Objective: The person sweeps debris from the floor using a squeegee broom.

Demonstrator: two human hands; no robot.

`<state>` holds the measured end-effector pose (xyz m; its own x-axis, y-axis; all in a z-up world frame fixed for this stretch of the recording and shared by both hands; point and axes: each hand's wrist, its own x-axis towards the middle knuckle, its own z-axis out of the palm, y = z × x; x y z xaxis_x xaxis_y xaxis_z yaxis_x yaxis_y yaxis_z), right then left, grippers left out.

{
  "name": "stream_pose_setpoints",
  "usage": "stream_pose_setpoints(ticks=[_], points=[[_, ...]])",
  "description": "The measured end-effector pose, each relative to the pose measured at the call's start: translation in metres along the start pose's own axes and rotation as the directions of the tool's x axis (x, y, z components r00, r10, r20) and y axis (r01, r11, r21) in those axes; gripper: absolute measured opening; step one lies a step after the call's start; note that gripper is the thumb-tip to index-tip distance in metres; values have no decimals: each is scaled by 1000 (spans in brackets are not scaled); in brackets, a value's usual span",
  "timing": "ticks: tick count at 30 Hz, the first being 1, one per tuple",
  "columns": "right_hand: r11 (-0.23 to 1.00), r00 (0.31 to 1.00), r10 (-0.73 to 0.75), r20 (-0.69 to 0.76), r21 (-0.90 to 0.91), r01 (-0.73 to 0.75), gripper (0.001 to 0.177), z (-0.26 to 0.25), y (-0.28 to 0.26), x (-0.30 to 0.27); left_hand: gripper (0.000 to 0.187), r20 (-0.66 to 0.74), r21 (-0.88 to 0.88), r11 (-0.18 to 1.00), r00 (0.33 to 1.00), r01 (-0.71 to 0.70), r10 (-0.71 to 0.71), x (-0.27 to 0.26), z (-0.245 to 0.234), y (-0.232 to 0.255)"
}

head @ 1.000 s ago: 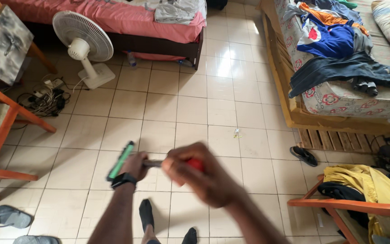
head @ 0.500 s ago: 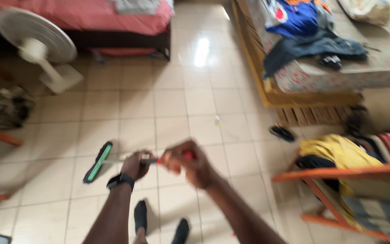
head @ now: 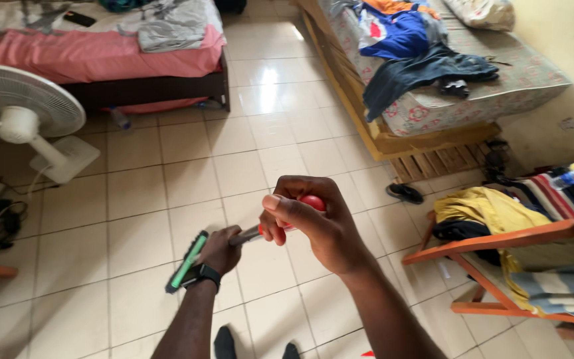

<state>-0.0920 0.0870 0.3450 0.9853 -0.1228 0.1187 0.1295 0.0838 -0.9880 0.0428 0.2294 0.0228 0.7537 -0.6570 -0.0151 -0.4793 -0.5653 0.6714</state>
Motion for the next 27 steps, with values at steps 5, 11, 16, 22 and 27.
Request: stream_pose_setpoints(ticks=[5,11,16,22,27], points=[[992,995,-46,-83,115,56,33,70,67,30,20,-56,70,993,995,92,-88,-19,-58,-100],[972,1000,9,19,235,-13,42,119,163,49,31,29,46,941,941,336,-337,-45,-103,-162],[965,998,48,-31,258,-39,43,104,163,48,21,68,-90,985,988,148,-142,-35,-75,-170],[983,993,20,-112,183,1,41,38,62,58,24,53,-311,950,998,-4,21,16,-22,-97],[997,978,37,-208,-56,-50,39,38,-13,56,21,103,-442,897,993,-12,64,35,6,-32]])
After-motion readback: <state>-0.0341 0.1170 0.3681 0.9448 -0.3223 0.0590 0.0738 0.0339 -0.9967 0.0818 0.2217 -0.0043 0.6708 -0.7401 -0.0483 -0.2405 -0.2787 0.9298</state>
